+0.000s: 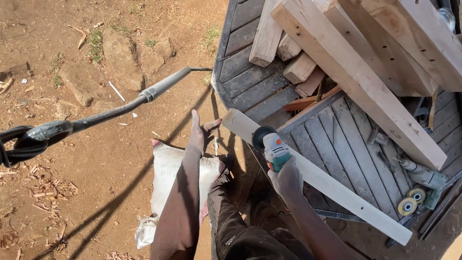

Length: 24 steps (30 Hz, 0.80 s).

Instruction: Sanding the surface of wooden planks using an electric angle grinder with a sanding attachment.

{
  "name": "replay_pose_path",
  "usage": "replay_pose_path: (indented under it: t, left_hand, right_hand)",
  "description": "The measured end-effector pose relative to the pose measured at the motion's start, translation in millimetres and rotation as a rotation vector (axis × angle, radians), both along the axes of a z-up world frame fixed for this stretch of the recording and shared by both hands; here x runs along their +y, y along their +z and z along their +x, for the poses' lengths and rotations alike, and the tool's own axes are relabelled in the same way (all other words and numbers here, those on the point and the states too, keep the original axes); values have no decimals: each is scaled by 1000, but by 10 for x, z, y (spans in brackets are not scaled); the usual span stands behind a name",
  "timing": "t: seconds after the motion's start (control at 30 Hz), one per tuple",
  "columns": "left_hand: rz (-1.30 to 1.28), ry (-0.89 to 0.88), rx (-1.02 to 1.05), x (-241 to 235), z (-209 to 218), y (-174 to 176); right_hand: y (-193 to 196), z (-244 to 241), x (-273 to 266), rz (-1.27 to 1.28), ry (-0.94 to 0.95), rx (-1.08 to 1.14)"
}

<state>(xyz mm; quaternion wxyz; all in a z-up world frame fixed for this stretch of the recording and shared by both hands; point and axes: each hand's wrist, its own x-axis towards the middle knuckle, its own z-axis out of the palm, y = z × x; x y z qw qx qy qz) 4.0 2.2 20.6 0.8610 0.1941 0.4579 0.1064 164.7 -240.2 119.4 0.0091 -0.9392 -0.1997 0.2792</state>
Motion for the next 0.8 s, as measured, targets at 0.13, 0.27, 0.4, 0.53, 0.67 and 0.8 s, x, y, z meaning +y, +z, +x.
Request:
replay_pose_path:
  t: [0.13, 0.27, 0.4, 0.53, 0.67, 0.8]
  left_hand:
    - [33, -27, 32, -12, 27, 32]
    - [52, -37, 53, -9, 21, -10]
    - [49, -52, 72, 62, 30, 242]
    - [62, -79, 138, 60, 108, 322]
    - [103, -166, 249, 78, 148, 352]
    - [410, -382, 458, 11, 256, 227]
  right_hand:
    - [-42, -31, 143, 14, 9, 24]
    - [45, -130, 571, 65, 68, 52]
    - [9, -150, 793, 89, 150, 31]
    - [-87, -128, 724, 136, 160, 16]
    - [96, -114, 344, 31, 77, 70]
    - [96, 13, -234, 35, -11, 31]
